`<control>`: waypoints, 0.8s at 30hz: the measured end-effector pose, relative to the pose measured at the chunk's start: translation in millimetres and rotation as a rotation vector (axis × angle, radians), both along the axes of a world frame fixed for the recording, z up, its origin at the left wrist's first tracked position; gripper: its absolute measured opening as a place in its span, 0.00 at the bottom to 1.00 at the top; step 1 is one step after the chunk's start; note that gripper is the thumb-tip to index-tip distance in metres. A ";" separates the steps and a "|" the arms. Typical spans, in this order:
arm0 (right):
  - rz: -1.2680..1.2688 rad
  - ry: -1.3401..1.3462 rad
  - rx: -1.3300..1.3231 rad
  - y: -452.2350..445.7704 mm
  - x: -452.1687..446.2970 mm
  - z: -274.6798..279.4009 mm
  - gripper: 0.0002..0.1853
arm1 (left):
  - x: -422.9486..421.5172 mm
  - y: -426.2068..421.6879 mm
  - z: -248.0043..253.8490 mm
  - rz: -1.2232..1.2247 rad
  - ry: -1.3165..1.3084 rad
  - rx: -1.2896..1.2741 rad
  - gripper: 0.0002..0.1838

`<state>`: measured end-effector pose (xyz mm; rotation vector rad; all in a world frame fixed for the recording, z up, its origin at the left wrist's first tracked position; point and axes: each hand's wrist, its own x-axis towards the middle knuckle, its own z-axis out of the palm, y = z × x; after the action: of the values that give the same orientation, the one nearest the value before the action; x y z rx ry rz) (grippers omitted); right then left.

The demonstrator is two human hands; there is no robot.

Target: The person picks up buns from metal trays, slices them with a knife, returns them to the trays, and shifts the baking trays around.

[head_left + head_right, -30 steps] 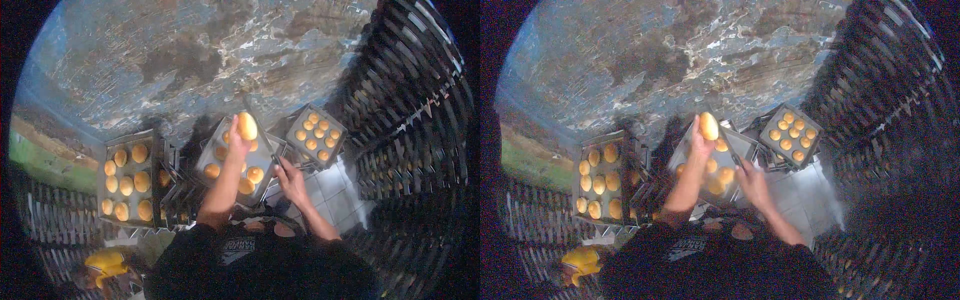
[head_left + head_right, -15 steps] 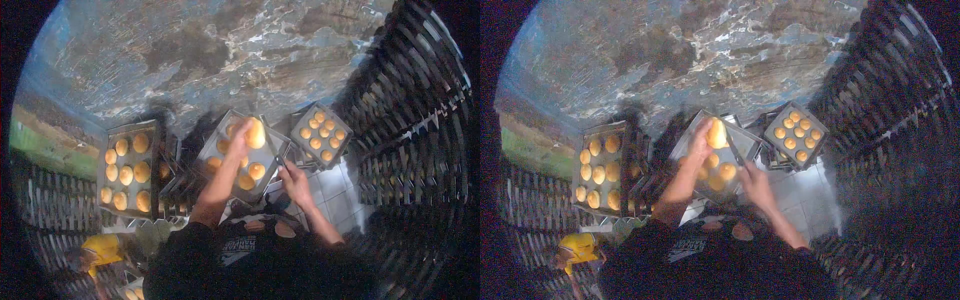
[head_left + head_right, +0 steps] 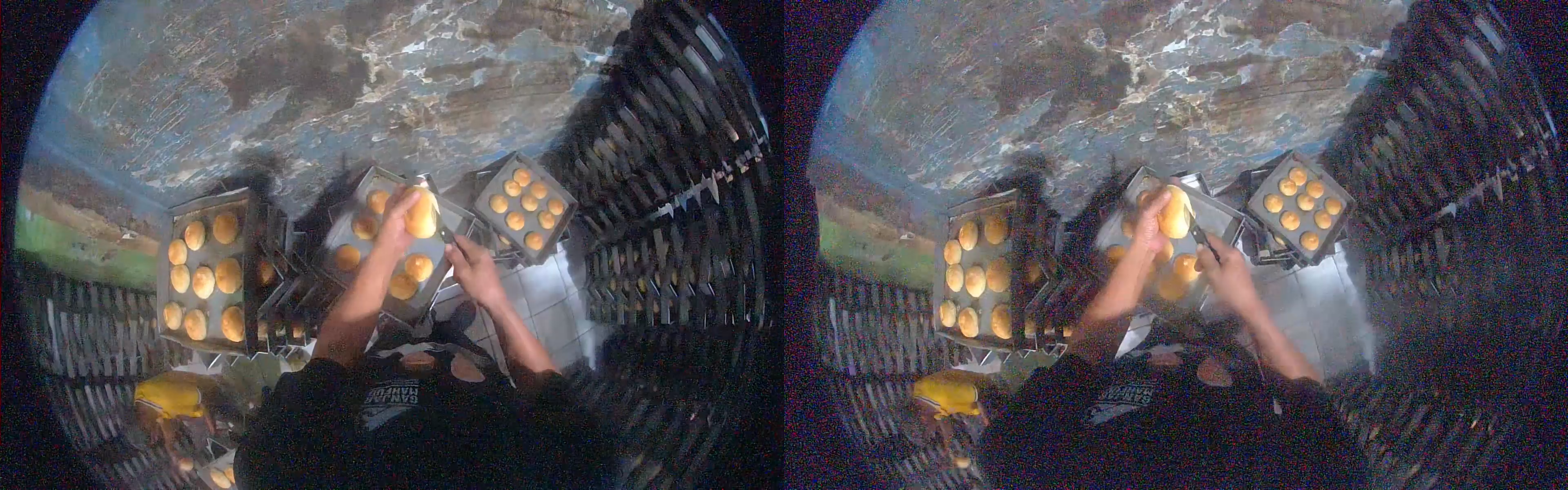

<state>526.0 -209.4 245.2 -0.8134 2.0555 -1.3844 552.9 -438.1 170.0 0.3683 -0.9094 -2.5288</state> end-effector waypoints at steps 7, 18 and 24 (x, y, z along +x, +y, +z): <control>0.021 -0.054 0.047 21.0 13.8 -20.0 0.19 | 5.0 -21.2 -11.8 0.000 -0.131 0.184 0.23; 0.054 0.022 0.090 26.8 2.1 -21.0 0.19 | -4.6 -22.2 -24.2 0.060 -0.179 0.132 0.45; 0.068 -0.061 0.030 1.9 -29.4 -26.2 0.19 | -23.2 20.6 -13.3 0.009 -0.147 0.047 0.29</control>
<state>496.6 -207.5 219.0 -0.8112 1.9798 -1.3229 529.8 -417.5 156.7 0.5776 -0.9003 -2.5447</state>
